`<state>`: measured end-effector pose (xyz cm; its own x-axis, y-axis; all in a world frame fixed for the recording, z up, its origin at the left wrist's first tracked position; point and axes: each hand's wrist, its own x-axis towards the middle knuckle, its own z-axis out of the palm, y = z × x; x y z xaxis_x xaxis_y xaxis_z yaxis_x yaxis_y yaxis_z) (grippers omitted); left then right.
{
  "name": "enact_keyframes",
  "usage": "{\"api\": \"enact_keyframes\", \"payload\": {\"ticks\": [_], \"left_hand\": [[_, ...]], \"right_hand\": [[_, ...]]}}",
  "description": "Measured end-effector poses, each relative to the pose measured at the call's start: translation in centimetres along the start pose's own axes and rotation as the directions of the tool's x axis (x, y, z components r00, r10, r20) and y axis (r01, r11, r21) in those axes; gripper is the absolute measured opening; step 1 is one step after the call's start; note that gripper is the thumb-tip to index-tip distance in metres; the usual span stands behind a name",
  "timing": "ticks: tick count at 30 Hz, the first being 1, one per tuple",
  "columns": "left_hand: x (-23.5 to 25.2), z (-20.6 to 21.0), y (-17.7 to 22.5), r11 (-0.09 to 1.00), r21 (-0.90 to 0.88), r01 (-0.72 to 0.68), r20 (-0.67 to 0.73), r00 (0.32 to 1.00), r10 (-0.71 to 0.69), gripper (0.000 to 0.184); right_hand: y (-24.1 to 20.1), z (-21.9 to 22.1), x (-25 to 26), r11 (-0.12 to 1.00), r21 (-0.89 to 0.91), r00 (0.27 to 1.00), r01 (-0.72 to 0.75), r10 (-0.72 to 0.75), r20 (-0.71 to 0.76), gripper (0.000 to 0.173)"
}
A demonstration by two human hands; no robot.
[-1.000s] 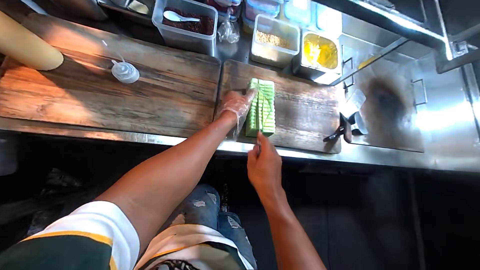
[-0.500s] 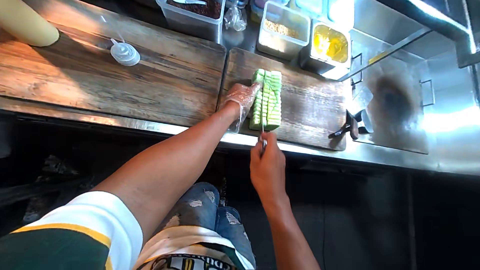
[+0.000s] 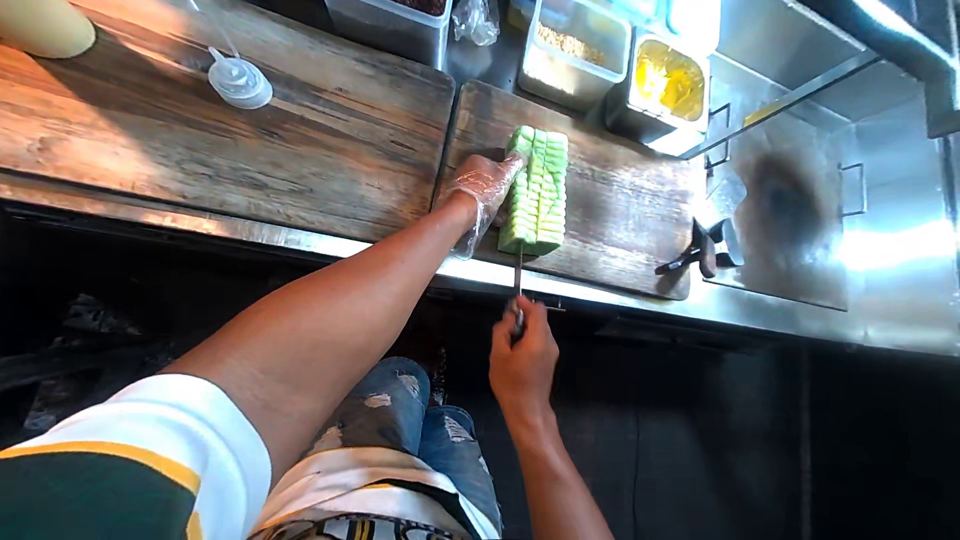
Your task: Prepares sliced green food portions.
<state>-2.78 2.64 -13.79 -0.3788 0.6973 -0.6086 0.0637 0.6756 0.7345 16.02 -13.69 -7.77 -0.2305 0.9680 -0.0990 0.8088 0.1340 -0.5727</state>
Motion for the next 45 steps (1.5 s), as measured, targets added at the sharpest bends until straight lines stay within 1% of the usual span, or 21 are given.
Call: {"api": "enact_keyframes", "payload": {"ticks": [3,4,6,8,9,10,12,14,16,19,20,22,24,26,28,30,33,35,38,42,45], "left_hand": [[-0.9,-0.4,0.7,0.989,0.137,-0.051,-0.021,0.998,0.054,0.072],[-1.0,-0.5,0.7,0.984,0.168,-0.055,-0.029,0.998,0.061,0.072],[-0.8,-0.4,0.8,0.979,0.193,-0.063,-0.027,0.997,0.070,0.071],[-0.4,-0.2,0.4,0.977,0.201,-0.065,-0.030,0.997,0.073,0.071],[-0.4,-0.3,0.5,0.977,0.202,-0.066,-0.032,0.997,0.073,0.071],[-0.5,-0.4,0.6,0.976,0.211,-0.061,-0.031,0.997,0.069,0.072],[-0.7,-0.1,0.9,0.971,0.234,-0.047,-0.031,0.998,0.056,0.073],[-0.8,-0.2,1.1,0.970,0.242,-0.034,-0.040,0.998,0.045,0.074],[-0.5,-0.2,1.1,0.968,0.248,-0.043,-0.037,0.998,0.054,0.073],[-0.7,-0.5,1.2,0.966,0.252,-0.057,-0.017,0.998,0.063,0.072],[-0.8,-0.5,1.3,0.964,0.260,-0.051,-0.018,0.998,0.058,0.073],[-1.1,-0.3,1.6,0.955,0.293,-0.038,-0.022,0.999,0.046,0.074],[-1.0,-0.4,1.8,0.951,0.307,-0.025,-0.035,0.999,0.038,0.074],[-0.9,-0.3,1.8,0.945,0.327,-0.029,-0.030,0.999,0.041,0.074],[-0.9,-0.4,1.8,0.941,0.337,-0.033,-0.030,0.999,0.046,0.073],[-1.1,-0.5,1.9,0.938,0.345,-0.027,-0.029,0.999,0.039,0.074],[-1.2,-0.5,2.1,0.936,0.352,-0.020,-0.023,0.999,0.030,0.076],[-1.2,-0.6,2.1,0.932,0.361,-0.028,-0.021,0.999,0.038,0.076],[-1.3,-0.7,2.3,0.930,0.366,-0.031,-0.017,0.999,0.040,0.074],[-1.2,-0.6,2.4,0.930,0.366,-0.021,-0.013,1.000,0.028,0.075],[-1.0,-0.8,2.6,0.933,0.360,-0.021,0.019,1.000,0.015,0.072]], "right_hand": [[-1.1,1.9,6.6,1.000,-0.012,1.000,-0.003,0.004,0.022,0.031],[-1.6,1.6,7.3,1.000,-0.017,0.999,-0.015,0.016,0.047,0.031],[-1.7,-0.2,4.7,1.000,-0.024,0.994,-0.017,0.019,0.110,0.032],[0.1,0.0,0.8,1.000,0.004,0.999,0.007,-0.007,0.035,0.031],[0.8,0.8,0.0,1.000,0.019,1.000,0.023,-0.023,-0.009,0.030],[1.2,1.6,0.4,0.999,0.030,0.998,0.039,-0.038,-0.040,0.029],[0.9,2.9,4.0,0.999,0.033,0.998,0.038,-0.036,-0.048,0.030],[-0.1,2.9,6.4,1.000,0.013,1.000,0.015,-0.015,-0.010,0.030],[-0.2,1.6,4.2,1.000,-0.007,0.999,0.016,-0.015,0.045,0.033],[1.8,2.7,0.2,0.997,-0.011,0.996,0.075,-0.076,-0.048,0.030],[2.2,3.4,0.7,0.995,-0.013,0.992,0.101,-0.101,-0.081,0.028],[2.0,4.6,4.1,0.994,-0.025,0.988,0.106,-0.108,-0.106,0.028],[1.0,4.3,6.1,0.997,-0.041,0.996,0.072,-0.074,-0.051,0.028],[0.9,3.2,3.8,0.996,-0.055,0.998,0.070,-0.070,0.005,0.033],[2.1,3.8,1.2,0.992,-0.051,0.992,0.113,-0.116,-0.057,0.031],[2.9,5.2,1.8,0.988,-0.054,0.980,0.147,-0.153,-0.125,0.029],[2.0,6.0,5.5,0.992,-0.072,0.987,0.102,-0.110,-0.117,0.026],[1.5,4.7,4.3,0.993,-0.093,0.996,0.077,-0.080,-0.028,0.029],[2.6,5.2,2.1,0.990,-0.077,0.989,0.118,-0.124,-0.079,0.029],[1.5,5.3,4.8,0.988,-0.113,0.992,0.107,-0.113,-0.049,0.028],[1.7,5.1,3.6,0.991,-0.119,0.998,0.061,-0.062,-0.005,0.030]]}}
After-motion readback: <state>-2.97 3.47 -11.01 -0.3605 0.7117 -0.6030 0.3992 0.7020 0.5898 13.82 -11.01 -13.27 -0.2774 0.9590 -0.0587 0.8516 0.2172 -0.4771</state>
